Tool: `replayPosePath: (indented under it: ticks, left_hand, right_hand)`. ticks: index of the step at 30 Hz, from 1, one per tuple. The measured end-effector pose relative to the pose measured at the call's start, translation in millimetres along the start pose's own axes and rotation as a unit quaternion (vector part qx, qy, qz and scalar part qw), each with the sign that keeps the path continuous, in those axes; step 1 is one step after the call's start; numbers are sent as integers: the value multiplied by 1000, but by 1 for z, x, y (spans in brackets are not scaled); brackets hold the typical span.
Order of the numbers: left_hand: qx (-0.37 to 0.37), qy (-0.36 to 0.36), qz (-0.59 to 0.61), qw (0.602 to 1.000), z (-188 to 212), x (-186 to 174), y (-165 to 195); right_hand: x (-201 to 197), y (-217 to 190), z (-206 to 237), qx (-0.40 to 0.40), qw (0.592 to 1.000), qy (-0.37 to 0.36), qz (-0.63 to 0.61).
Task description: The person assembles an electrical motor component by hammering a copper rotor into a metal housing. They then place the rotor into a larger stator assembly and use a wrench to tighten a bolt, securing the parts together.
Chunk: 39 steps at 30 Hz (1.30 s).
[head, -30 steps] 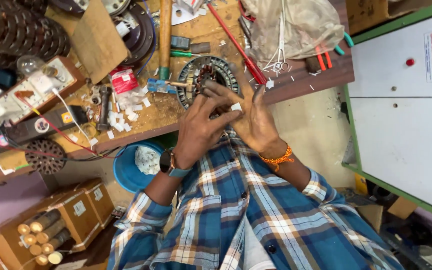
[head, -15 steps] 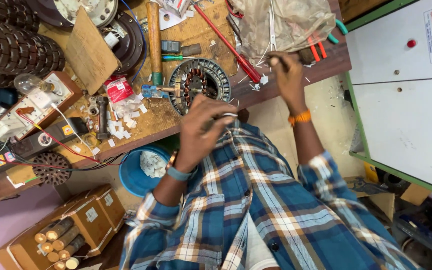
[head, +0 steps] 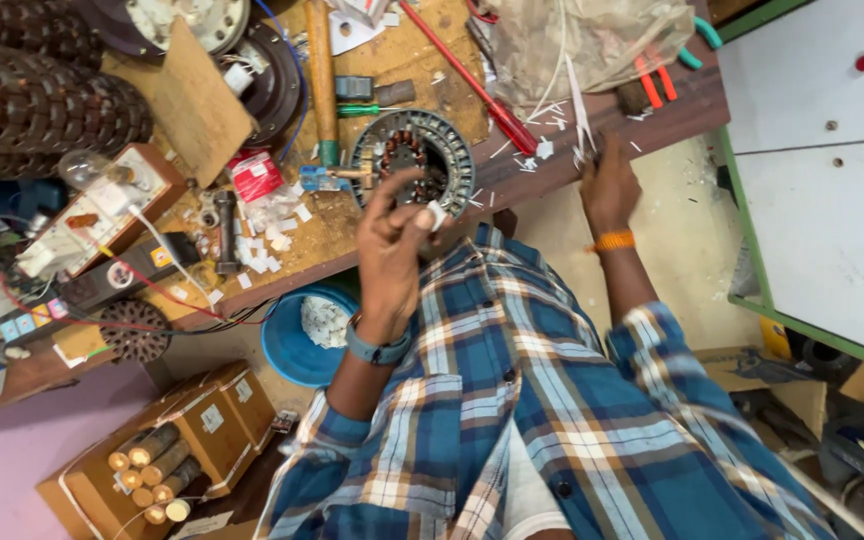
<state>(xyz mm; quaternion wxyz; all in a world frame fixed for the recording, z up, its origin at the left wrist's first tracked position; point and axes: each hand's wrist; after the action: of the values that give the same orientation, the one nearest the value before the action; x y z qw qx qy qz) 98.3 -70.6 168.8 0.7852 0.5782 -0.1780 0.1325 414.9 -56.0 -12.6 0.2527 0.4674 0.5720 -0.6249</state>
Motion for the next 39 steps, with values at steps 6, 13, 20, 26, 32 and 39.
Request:
replayPosePath:
  ticks: [6, 13, 20, 26, 32, 39]
  left_hand:
    - [-29, 6, -23, 999, -25, 9, 9]
    - [-63, -50, -138, 987, -55, 14, 8]
    - [-43, -66, -193, 978, -58, 26, 4]
    - [-15, -49, -191, 980, -54, 23, 9]
    - [-10, -55, -212, 976, -55, 21, 9]
    - [-25, -68, -222, 972, -57, 19, 10]
  right_hand:
    - [-12, 12, 26, 248, 942, -133, -182]
    - [-78, -19, 35, 155, 791, -279, -521]
    - [-120, -112, 42, 41, 753, -494, -433]
    - [-126, -129, 42, 51, 728, -509, -456]
    - [-125, -124, 40, 48, 741, -513, -432]
    - [-124, -120, 39, 29, 737, -517, -434]
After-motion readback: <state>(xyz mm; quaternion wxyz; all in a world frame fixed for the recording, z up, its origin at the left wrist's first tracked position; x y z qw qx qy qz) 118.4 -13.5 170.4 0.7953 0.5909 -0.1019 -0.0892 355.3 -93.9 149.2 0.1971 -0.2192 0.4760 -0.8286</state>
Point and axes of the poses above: each hand's wrist, its own z-axis away from the middle knuckle, its own x-axis out of the palm, y = z × x, and after that the axes turned 5 degrees about -x, right-handed
